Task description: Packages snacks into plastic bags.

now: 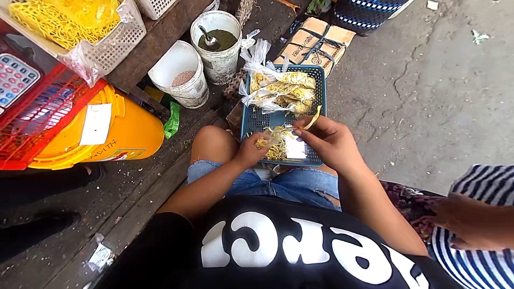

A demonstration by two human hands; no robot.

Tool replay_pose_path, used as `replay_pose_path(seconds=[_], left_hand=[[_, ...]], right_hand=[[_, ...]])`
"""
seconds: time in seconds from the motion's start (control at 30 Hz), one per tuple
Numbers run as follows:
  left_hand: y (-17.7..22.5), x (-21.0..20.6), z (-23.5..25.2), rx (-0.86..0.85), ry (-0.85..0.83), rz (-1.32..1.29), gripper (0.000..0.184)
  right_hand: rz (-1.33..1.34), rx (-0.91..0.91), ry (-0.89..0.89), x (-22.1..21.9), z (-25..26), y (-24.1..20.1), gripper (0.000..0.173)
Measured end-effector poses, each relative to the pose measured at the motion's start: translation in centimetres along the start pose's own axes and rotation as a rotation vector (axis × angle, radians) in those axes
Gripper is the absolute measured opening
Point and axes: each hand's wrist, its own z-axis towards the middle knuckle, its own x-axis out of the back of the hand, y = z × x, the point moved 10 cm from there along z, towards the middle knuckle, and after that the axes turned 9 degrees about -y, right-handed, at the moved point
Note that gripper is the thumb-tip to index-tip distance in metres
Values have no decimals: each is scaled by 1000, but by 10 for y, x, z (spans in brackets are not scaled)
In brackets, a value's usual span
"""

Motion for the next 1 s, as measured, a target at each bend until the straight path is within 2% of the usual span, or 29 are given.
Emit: replay_pose_path(seconds=[0.23, 0.43, 0.6, 0.67, 0.77, 0.83, 0.9, 1.0], left_hand=[[-1, -1, 1, -2, -10, 43, 31], [4, 0, 0, 12, -11, 59, 33], [-1, 0, -1, 46, -10, 37, 41], [-1, -1, 0, 50, -20, 40, 40], [-1, 0, 1, 7, -10, 39, 37], [-1, -1, 1, 0, -8, 44, 37], [0, -1, 1, 6, -7, 66, 36], [0, 1, -1, 13, 16, 71, 33]], right_hand=[[-131, 75, -53, -6, 6, -17, 12], [-40, 10, -118, -24, 10, -5, 23], [-23, 35, -68, -21, 6, -7, 25], [-97, 120, -50, -18, 5, -16, 23], [-411, 242, -124, -30, 4, -25, 25], [-511, 268, -169, -43, 5, -21, 16], [-428, 278, -168, -42, 8, -21, 16], [-247, 200, -99, -14, 22, -7, 23]])
